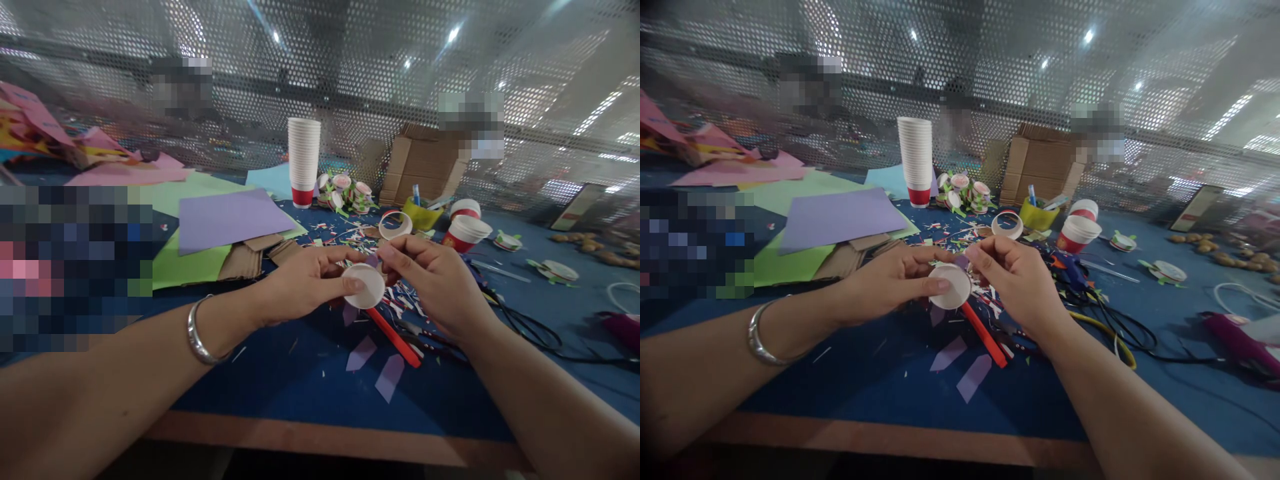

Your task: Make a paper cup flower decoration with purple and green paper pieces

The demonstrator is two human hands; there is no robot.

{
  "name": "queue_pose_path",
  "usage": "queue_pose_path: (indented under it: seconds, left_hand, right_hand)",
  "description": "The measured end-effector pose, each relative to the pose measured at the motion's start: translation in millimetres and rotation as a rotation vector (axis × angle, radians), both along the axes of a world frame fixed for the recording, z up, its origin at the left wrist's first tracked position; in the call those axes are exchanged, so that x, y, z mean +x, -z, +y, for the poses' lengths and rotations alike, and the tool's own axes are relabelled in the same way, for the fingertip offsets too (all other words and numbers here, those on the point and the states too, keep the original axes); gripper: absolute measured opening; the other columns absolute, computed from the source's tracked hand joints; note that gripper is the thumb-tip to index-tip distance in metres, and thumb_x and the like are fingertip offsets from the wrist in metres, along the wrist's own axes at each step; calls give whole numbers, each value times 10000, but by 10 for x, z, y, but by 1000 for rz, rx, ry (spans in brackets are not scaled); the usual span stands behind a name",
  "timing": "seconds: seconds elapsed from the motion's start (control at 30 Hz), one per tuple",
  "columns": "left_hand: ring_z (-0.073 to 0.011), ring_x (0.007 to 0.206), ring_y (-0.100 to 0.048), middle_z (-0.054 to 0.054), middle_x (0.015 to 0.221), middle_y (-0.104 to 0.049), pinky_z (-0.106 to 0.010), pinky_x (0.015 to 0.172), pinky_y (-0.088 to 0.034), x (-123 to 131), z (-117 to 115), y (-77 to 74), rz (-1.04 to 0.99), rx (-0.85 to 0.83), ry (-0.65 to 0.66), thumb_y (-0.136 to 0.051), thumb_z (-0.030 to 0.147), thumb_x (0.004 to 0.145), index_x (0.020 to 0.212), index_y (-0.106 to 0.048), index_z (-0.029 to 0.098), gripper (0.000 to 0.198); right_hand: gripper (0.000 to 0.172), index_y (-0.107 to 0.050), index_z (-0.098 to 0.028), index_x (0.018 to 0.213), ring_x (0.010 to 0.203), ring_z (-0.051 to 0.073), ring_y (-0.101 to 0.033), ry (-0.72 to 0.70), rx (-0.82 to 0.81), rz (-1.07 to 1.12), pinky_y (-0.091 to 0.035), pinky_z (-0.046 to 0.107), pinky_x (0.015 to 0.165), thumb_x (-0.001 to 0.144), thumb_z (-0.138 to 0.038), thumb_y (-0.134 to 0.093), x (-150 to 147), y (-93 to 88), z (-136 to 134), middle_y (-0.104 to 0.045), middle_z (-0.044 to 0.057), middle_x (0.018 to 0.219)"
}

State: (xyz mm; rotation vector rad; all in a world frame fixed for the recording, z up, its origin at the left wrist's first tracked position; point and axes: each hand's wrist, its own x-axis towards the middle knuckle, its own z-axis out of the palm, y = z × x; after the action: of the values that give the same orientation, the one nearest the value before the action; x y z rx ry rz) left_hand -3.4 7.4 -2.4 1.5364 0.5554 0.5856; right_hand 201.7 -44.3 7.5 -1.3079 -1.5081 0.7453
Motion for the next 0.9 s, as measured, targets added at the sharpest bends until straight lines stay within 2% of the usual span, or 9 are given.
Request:
queue_pose_path:
  seconds: [0.17,0.27,0.37,0.53,0.7,0.8,0.9]
  left_hand:
    - [-96,669,-599,-7,868,-715,-208,589,-443,-3,-13,-17,-3,4,-101,-737,295,874,1242,-590,180,413]
    - [-91,621,-562,1,830,-707,-197,528,-385,-25,-13,-18,20,55,-165,-741,370,877,1125,-563,195,352]
    - [-109,657,-597,-7,827,-712,-200,535,-387,-38,-13,-10,-4,69,-173,-739,378,876,1003,-512,204,313]
    - [-97,614,-577,9,774,-701,-199,533,-377,-20,-17,13,-29,110,-182,-742,403,872,976,-499,212,326]
    - [-112,650,-609,15,761,-693,-210,565,-430,2,-35,1,-41,107,-196,-759,446,850,954,-496,218,364]
    - [-121,627,-606,13,743,-678,-219,541,-428,-20,-36,-24,3,183,-219,-698,494,893,952,-530,217,329]
    - [-122,629,-598,9,735,-655,-226,542,-432,-55,-9,-27,92,343,-284,-663,528,912,890,-578,206,333]
  right_hand:
    - [300,-715,-192,852,651,128,-581,29,6,-30,-478,259,627,934,-476,-672,-6,-12,0,-670,6,736]
    - [315,-715,-192,861,636,118,-564,-14,-29,-48,-455,246,607,943,-490,-656,-5,-24,-9,-662,-3,710]
    - [317,-708,-196,846,632,109,-558,-55,-48,-60,-454,232,613,949,-490,-647,-9,-34,-21,-654,-16,689]
    - [315,-696,-196,839,627,111,-565,-51,-19,-120,-450,228,606,962,-479,-630,-20,-30,-17,-656,-18,677]
    - [326,-685,-194,834,627,113,-562,-50,0,-137,-442,231,601,965,-485,-620,-28,-22,-14,-653,-16,685]
    - [356,-685,-197,831,639,118,-562,-60,13,-155,-438,239,612,966,-517,-607,-32,-17,-18,-645,-15,691]
    - [382,-684,-200,839,642,124,-548,-72,3,-174,-429,253,619,959,-553,-601,-27,-2,-7,-636,-15,700]
